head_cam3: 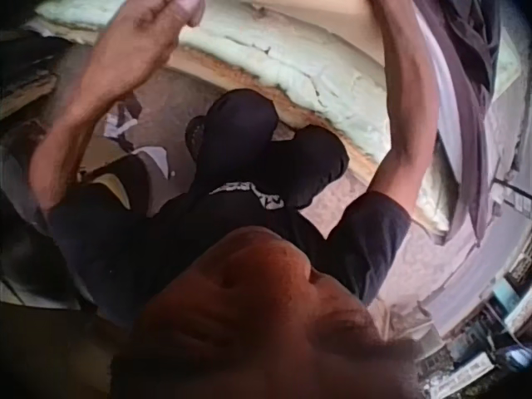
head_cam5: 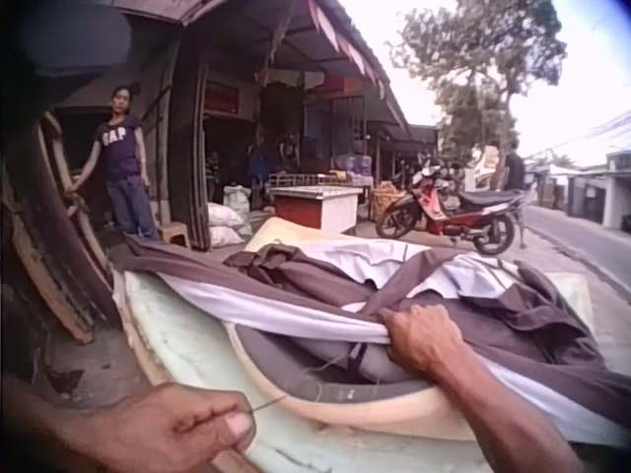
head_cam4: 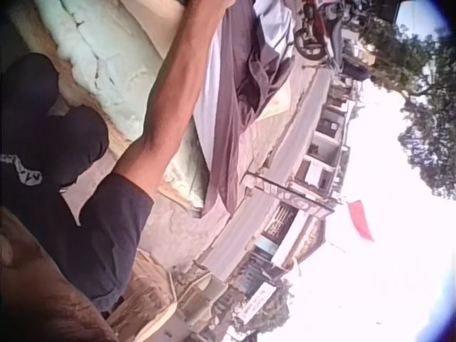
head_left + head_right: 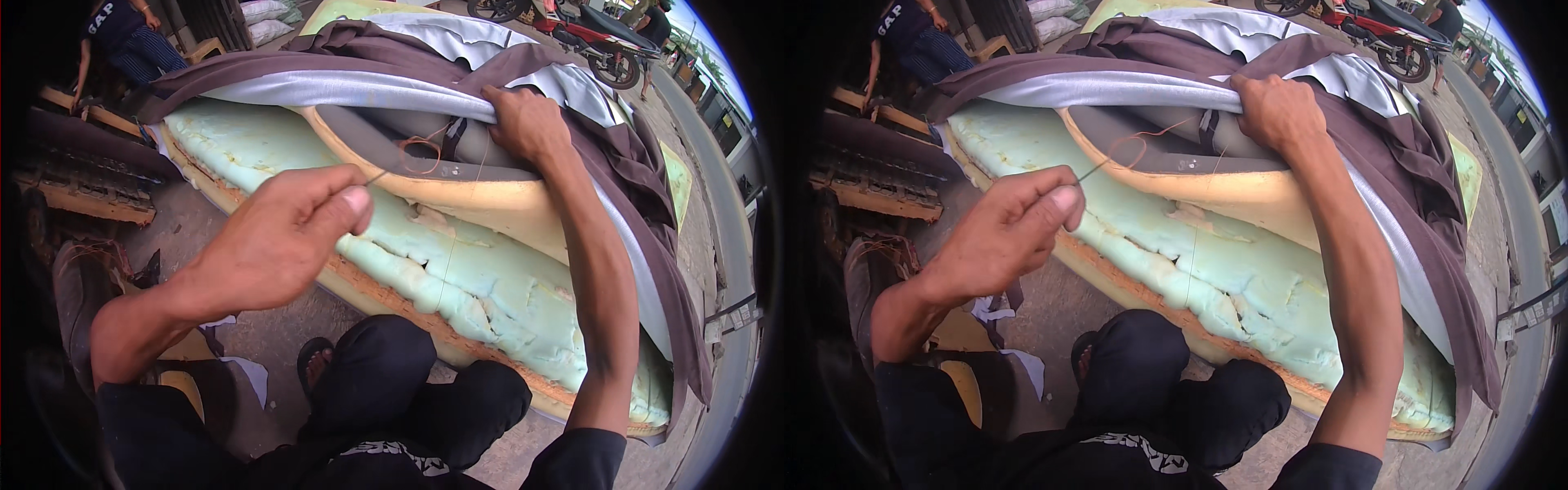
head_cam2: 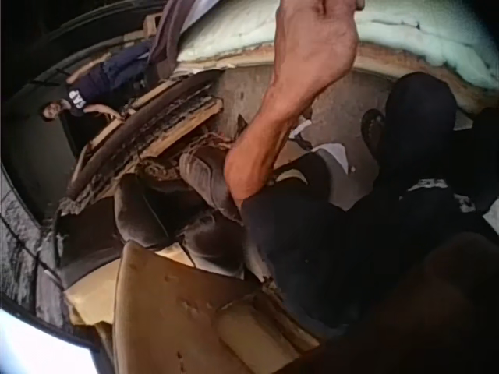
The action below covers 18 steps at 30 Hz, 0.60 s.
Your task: The person upholsters a foam cushion by threading and tying cords through the cushion and fabric cover, securing the cover, and pulling and smoothing the fabric over the foam.
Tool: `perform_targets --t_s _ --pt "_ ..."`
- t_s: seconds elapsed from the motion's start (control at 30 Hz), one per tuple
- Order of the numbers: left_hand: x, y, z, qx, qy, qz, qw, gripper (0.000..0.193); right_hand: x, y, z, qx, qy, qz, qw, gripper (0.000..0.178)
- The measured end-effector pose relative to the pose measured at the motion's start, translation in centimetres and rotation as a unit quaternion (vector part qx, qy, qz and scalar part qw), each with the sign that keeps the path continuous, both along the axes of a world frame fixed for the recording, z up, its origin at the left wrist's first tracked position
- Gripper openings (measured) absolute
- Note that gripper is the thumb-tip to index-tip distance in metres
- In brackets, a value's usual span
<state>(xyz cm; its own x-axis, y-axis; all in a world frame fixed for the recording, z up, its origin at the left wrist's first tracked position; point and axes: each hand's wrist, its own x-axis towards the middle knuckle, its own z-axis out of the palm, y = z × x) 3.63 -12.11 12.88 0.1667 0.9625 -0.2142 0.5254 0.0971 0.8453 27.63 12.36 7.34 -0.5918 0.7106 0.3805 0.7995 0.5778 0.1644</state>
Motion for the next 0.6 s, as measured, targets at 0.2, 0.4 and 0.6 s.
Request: perform_targets --t_s 0.2,0.4,0.6 --pt "-7.3 -8.1 -3.8 -0.045 -0.029 0.075 0.996 0.033 -1.2 -5.3 0.7 0.010 -0.028 0.020 0.999 0.035" --pt "-10.6 -12.4 -12.9 0.056 0.008 0.100 0.993 0.029 -2.6 -9.8 0.7 -0.061 -0.025 0.033 0.997 0.048" --pt "-12.2 -11.9 -18.6 -0.014 0.027 0.061 0.998 0.024 -2.9 -15.9 -1.5 -0.129 -0.041 0.032 0.990 0.083"
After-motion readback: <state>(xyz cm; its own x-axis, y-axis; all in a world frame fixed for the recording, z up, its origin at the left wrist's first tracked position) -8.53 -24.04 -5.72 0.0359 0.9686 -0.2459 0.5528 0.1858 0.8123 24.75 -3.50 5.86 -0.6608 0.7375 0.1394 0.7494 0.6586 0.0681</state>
